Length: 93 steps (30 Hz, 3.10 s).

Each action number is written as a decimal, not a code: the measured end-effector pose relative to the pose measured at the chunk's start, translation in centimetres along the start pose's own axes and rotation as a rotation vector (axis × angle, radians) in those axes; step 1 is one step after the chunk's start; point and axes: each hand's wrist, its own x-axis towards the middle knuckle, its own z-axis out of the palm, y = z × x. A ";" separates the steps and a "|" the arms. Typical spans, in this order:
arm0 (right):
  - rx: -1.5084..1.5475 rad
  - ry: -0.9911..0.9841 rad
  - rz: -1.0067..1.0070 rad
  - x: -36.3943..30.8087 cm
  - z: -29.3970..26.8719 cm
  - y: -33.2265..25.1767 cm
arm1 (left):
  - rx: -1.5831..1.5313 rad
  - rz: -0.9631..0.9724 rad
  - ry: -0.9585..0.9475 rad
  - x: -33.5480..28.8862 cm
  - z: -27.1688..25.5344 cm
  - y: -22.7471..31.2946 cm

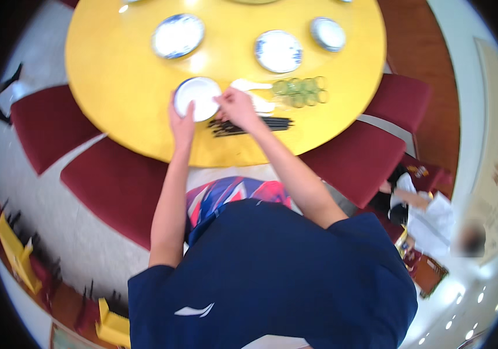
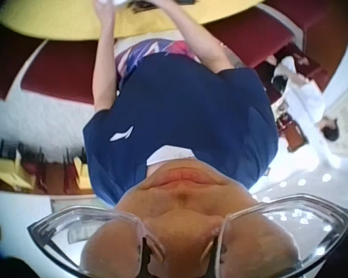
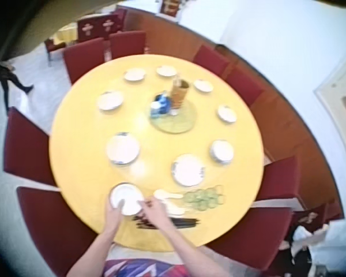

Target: The recorder organizes spoons, chopsticks, glasses, and bowls on a large restaurant dining table and moves objects to another table.

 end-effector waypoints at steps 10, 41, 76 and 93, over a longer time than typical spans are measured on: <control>-0.289 0.416 -0.036 2.4 -11.6 -3.4 | 0.027 -0.105 -0.005 -0.4 0.3 2.9; -0.317 0.269 -0.372 -2.9 -5.2 -6.4 | -1.313 0.601 -1.359 -13.7 -3.4 39.5; -0.270 0.211 -0.197 -1.2 -2.2 -0.3 | 0.165 0.031 0.012 -3.0 -1.6 13.3; 0.047 0.164 -0.179 -3.3 -3.8 -0.7 | 0.353 0.271 -0.089 -1.9 -1.7 6.2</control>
